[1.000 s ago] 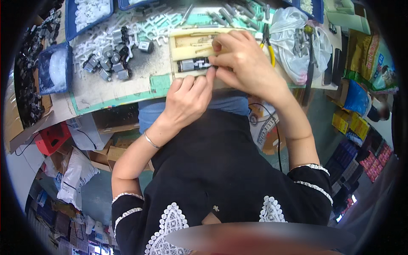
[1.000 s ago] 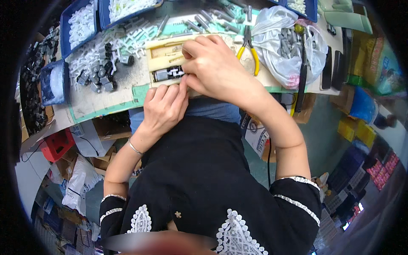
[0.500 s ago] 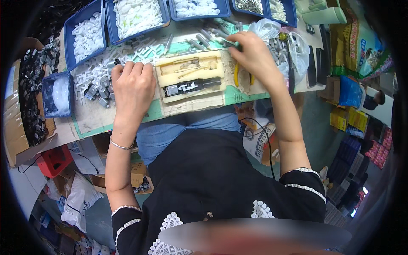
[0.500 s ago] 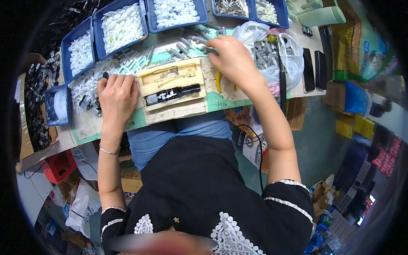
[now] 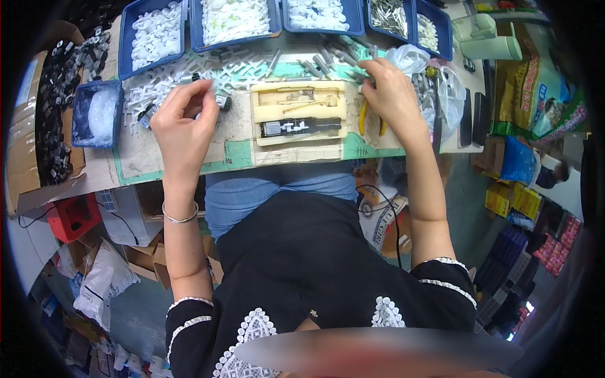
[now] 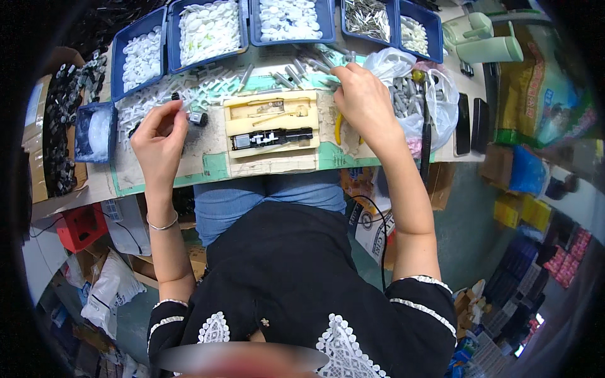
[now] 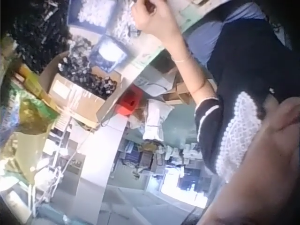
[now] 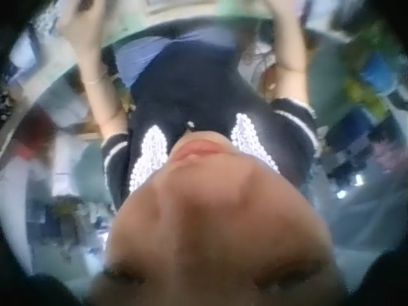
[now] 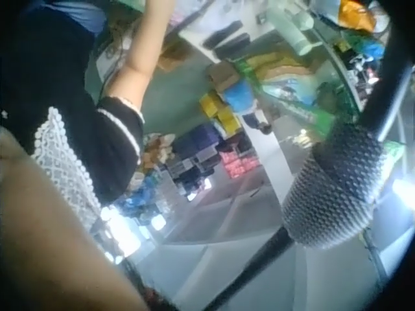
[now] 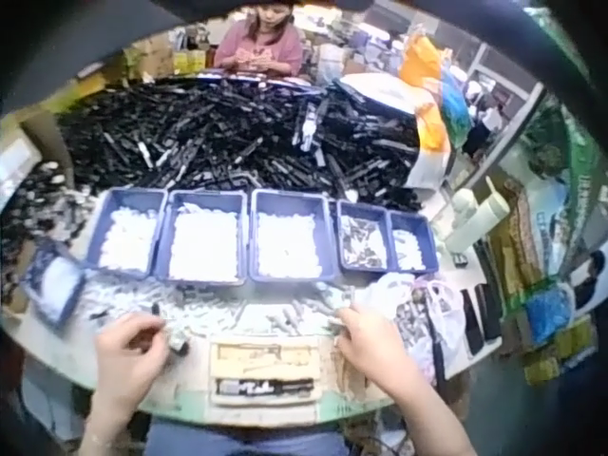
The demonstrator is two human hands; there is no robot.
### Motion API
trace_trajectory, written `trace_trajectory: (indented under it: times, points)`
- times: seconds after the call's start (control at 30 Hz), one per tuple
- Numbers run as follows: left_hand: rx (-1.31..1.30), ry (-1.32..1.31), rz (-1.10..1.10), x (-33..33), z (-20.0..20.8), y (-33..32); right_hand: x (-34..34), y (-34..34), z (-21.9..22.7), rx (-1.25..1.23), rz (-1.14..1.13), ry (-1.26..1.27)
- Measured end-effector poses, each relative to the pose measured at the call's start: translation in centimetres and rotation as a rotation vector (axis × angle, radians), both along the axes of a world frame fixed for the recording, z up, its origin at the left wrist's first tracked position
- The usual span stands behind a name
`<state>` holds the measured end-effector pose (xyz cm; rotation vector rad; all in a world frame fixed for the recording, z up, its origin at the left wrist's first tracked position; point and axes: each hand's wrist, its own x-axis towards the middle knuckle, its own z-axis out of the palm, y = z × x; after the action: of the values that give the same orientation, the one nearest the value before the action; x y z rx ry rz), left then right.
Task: The person assembles small plastic and metal components by inserting white pins and springs into plastic housings, then attaching metal plates. The assembly is performed by hand and with small tools like pliers and a screwdriver.
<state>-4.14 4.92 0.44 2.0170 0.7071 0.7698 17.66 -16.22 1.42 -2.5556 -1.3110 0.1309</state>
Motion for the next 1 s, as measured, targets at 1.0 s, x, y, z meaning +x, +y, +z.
trace_trajectory:
  times: [1.0]
  points:
    - [-0.621, -0.192, -0.167, -1.9, -1.2, -3.1, 1.6, -1.1, -2.3, 0.083, 0.186, -0.044]
